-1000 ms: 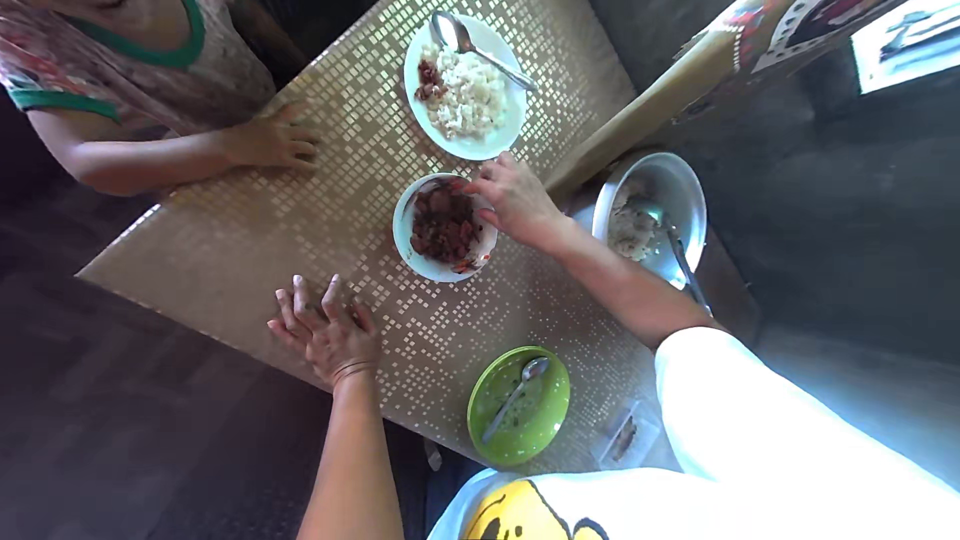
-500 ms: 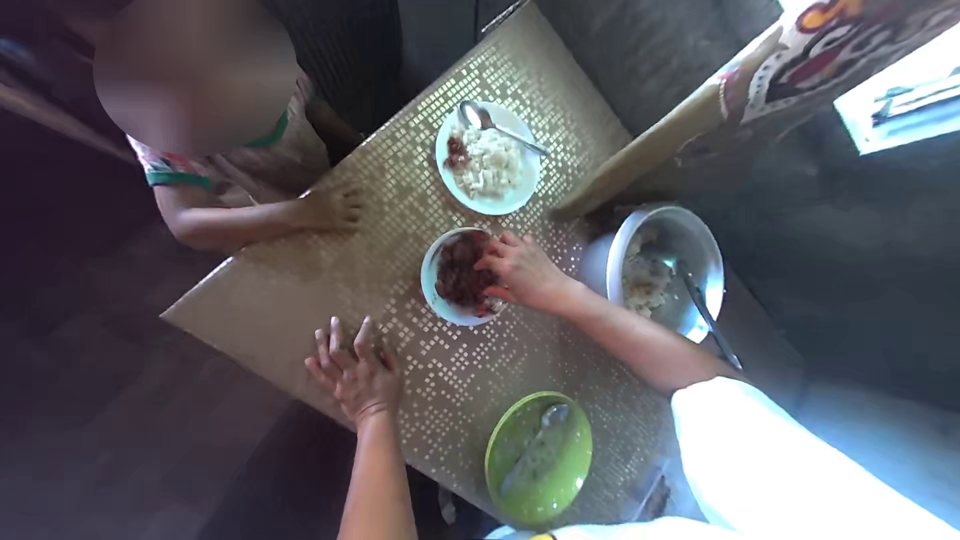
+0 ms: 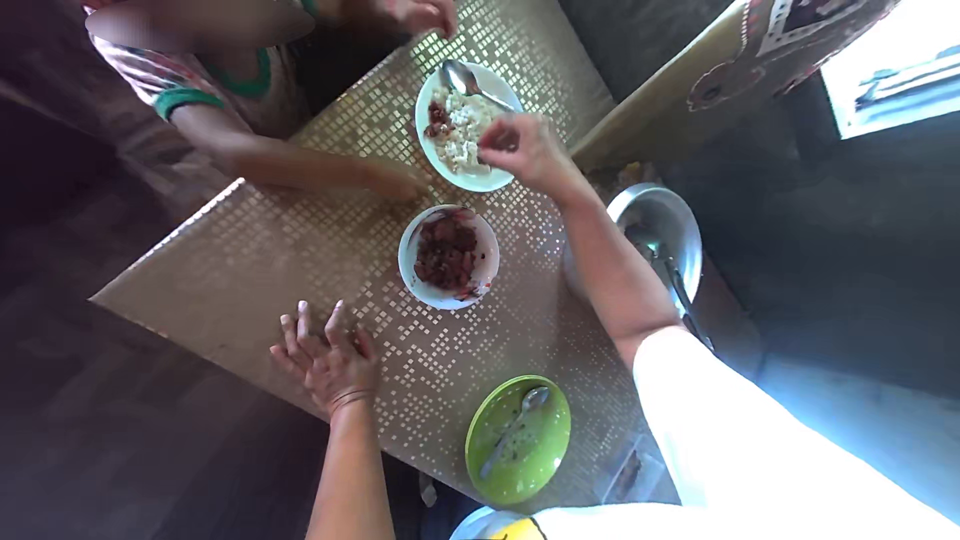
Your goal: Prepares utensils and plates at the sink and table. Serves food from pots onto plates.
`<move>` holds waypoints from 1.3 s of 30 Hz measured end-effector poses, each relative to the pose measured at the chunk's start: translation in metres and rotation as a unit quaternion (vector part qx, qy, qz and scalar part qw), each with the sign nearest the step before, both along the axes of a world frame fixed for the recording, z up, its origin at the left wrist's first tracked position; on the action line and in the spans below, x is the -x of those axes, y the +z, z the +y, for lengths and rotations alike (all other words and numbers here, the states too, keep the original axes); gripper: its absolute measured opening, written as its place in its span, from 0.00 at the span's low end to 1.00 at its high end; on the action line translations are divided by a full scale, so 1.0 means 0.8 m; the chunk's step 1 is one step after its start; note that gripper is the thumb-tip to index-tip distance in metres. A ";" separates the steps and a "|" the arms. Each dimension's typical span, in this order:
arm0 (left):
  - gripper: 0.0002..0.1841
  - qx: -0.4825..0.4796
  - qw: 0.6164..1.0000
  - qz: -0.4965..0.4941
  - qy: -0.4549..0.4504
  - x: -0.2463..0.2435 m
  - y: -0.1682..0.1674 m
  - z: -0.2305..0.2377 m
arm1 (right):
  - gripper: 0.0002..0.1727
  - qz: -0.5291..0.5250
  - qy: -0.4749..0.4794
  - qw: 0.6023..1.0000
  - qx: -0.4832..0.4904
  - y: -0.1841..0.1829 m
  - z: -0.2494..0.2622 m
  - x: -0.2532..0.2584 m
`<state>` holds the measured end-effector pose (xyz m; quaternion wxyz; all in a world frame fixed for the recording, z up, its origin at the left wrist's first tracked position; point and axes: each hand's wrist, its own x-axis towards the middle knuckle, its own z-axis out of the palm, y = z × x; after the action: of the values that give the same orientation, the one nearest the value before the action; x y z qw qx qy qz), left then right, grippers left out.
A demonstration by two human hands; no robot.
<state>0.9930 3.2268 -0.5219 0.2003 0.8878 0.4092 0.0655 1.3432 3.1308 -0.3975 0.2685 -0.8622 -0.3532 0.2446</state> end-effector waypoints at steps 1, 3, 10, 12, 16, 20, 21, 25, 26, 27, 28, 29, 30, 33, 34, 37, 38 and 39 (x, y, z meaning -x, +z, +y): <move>0.26 -0.004 1.000 -0.003 0.000 0.000 0.000 0.000 | 0.14 0.024 -0.016 1.000 -0.010 -0.008 0.013 -0.017; 0.26 -0.019 1.000 -0.012 0.000 -0.001 -0.001 -0.001 | 0.17 0.059 -0.026 0.997 -0.034 -0.031 0.034 -0.041; 0.26 -0.022 1.000 -0.018 -0.006 0.000 -0.002 0.000 | 0.21 -0.064 -0.001 0.996 0.057 -0.038 0.064 -0.042; 0.26 -0.023 1.000 -0.016 -0.009 0.001 -0.003 0.000 | 0.17 -0.110 0.004 0.992 0.067 -0.036 0.057 -0.036; 0.26 -0.029 0.999 -0.016 -0.010 0.000 -0.002 0.001 | 0.18 -0.139 0.041 0.985 0.088 -0.037 0.041 -0.021; 0.27 -0.023 1.000 -0.017 -0.010 0.000 -0.001 0.001 | 0.12 -0.115 0.060 0.988 0.080 -0.040 0.042 -0.001; 0.27 -0.022 1.000 -0.017 -0.010 0.000 0.000 0.001 | 0.13 -0.111 0.069 0.988 0.080 -0.044 0.045 0.003; 0.27 -0.024 1.000 -0.017 -0.007 -0.002 0.001 0.001 | 0.15 -0.140 0.058 0.986 0.071 -0.042 0.057 0.009; 0.28 -0.028 0.999 -0.016 -0.008 -0.002 0.000 0.001 | 0.14 -0.152 0.041 0.986 0.048 -0.031 0.058 0.009; 0.28 -0.026 0.999 -0.017 -0.008 -0.001 0.000 0.001 | 0.14 -0.162 0.020 0.986 0.027 -0.020 0.055 0.010; 0.28 -0.025 0.999 -0.018 -0.008 -0.001 -0.001 0.000 | 0.14 -0.169 -0.003 0.986 0.010 -0.008 0.049 0.012; 0.27 -0.026 0.999 -0.022 -0.008 -0.002 -0.001 0.000 | 0.14 -0.170 -0.027 0.985 0.001 0.003 0.041 0.014; 0.27 -0.029 0.999 -0.026 -0.009 -0.003 -0.001 0.001 | 0.14 -0.170 -0.049 0.984 -0.004 0.011 0.031 0.016; 0.27 -0.040 0.999 -0.031 -0.008 -0.004 -0.001 0.001 | 0.15 -0.165 -0.083 0.983 -0.011 0.019 -0.003 0.028; 0.27 -0.036 0.999 -0.029 -0.007 -0.004 -0.001 0.002 | 0.15 -0.162 -0.087 0.983 -0.016 0.020 -0.014 0.035; 0.27 -0.029 0.999 -0.018 -0.006 -0.004 0.002 0.002 | 0.14 -0.151 -0.104 0.982 -0.041 0.023 -0.045 0.064; 0.27 -0.032 0.999 -0.017 -0.006 -0.004 0.002 0.002 | 0.13 -0.149 -0.113 0.981 -0.049 0.023 -0.048 0.072; 0.27 -0.036 0.999 -0.017 -0.004 -0.005 0.000 0.002 | 0.12 -0.156 -0.115 0.979 -0.057 0.018 -0.045 0.075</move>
<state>0.9967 3.2282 -0.5217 0.1760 0.8949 0.3991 0.0945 1.2834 3.0946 -0.3831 0.2851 -0.9077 -0.3030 0.0541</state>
